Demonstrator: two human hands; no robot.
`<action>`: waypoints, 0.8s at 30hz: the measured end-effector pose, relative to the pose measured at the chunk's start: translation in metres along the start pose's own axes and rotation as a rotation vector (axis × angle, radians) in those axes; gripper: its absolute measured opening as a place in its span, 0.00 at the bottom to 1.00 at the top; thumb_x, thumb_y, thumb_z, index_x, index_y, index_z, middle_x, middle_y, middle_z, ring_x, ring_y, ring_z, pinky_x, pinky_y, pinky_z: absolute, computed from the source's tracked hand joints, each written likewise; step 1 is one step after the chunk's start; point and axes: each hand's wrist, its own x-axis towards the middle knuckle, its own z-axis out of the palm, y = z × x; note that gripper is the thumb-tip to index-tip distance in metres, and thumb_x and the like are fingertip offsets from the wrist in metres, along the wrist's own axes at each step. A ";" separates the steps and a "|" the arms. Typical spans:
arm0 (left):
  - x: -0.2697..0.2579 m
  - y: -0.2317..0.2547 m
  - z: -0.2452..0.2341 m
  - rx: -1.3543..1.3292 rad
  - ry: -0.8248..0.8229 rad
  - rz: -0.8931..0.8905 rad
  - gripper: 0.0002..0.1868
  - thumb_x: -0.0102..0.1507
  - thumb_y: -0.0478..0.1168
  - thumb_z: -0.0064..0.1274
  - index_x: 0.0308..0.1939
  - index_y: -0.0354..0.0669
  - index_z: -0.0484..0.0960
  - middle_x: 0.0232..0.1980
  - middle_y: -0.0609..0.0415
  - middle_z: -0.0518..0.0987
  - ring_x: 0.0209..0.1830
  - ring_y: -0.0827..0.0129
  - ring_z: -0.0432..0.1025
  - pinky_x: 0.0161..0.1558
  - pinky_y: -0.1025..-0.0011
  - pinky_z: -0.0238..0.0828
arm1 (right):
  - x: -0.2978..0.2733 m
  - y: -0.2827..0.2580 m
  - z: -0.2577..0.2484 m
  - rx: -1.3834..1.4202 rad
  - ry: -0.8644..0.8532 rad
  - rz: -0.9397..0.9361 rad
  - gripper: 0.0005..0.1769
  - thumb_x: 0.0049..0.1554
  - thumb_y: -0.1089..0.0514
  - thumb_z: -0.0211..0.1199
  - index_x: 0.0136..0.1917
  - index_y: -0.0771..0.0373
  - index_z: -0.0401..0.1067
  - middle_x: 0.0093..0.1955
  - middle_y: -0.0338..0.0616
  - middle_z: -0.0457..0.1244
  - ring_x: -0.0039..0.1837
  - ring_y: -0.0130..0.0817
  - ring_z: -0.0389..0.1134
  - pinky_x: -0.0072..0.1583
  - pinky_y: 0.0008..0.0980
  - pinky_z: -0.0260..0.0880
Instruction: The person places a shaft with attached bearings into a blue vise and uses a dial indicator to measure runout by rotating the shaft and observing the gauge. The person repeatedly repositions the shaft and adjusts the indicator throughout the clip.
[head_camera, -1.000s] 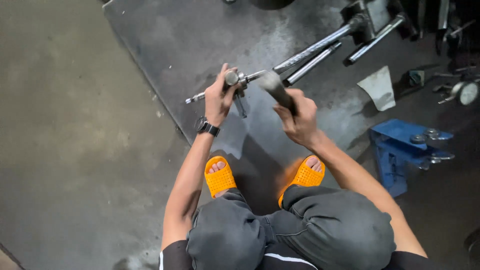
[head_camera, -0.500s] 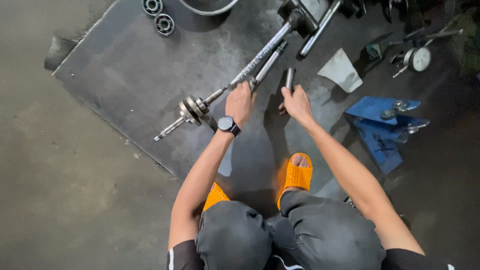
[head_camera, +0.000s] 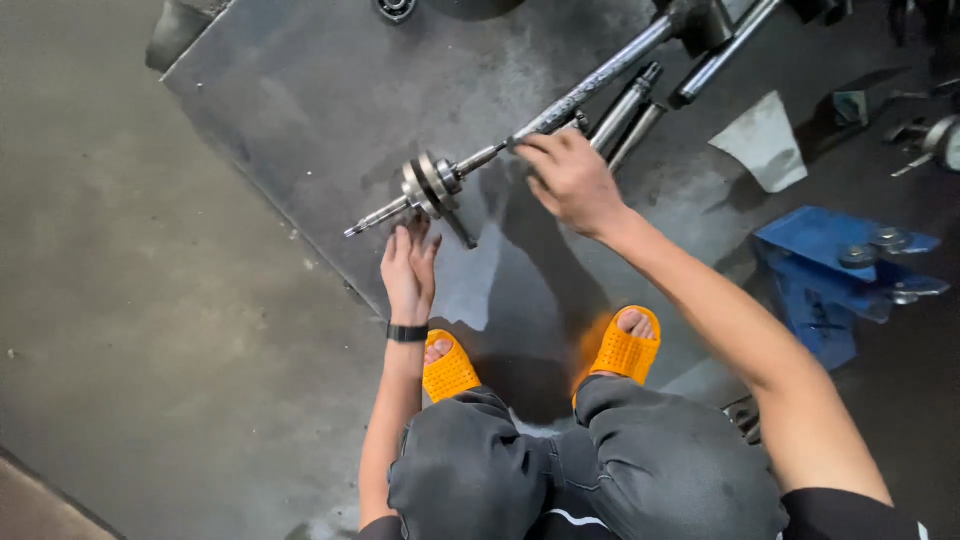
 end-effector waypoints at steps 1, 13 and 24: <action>0.006 0.006 0.002 -0.144 -0.042 0.021 0.14 0.64 0.41 0.46 0.50 0.35 0.70 0.53 0.48 0.72 0.53 0.61 0.67 0.50 0.64 0.67 | 0.012 -0.002 0.014 -0.118 -0.026 -0.151 0.21 0.51 0.55 0.53 0.58 0.61 0.63 0.55 0.43 0.57 0.51 0.40 0.57 0.49 0.34 0.60; 0.038 -0.012 -0.002 -0.132 0.000 -0.040 0.27 0.61 0.52 0.53 0.55 0.36 0.70 0.54 0.46 0.71 0.58 0.54 0.60 0.61 0.47 0.47 | 0.013 -0.009 0.066 -0.308 -0.004 -0.349 0.05 0.44 0.64 0.55 0.29 0.60 0.61 0.25 0.44 0.54 0.37 0.39 0.55 0.47 0.42 0.56; -0.100 0.025 0.126 0.293 -0.715 0.072 0.12 0.61 0.34 0.46 0.46 0.29 0.73 0.48 0.39 0.74 0.53 0.52 0.69 0.51 0.52 0.70 | -0.125 -0.031 -0.173 0.007 0.464 0.104 0.07 0.51 0.61 0.57 0.43 0.66 0.69 0.33 0.43 0.57 0.39 0.39 0.60 0.47 0.35 0.60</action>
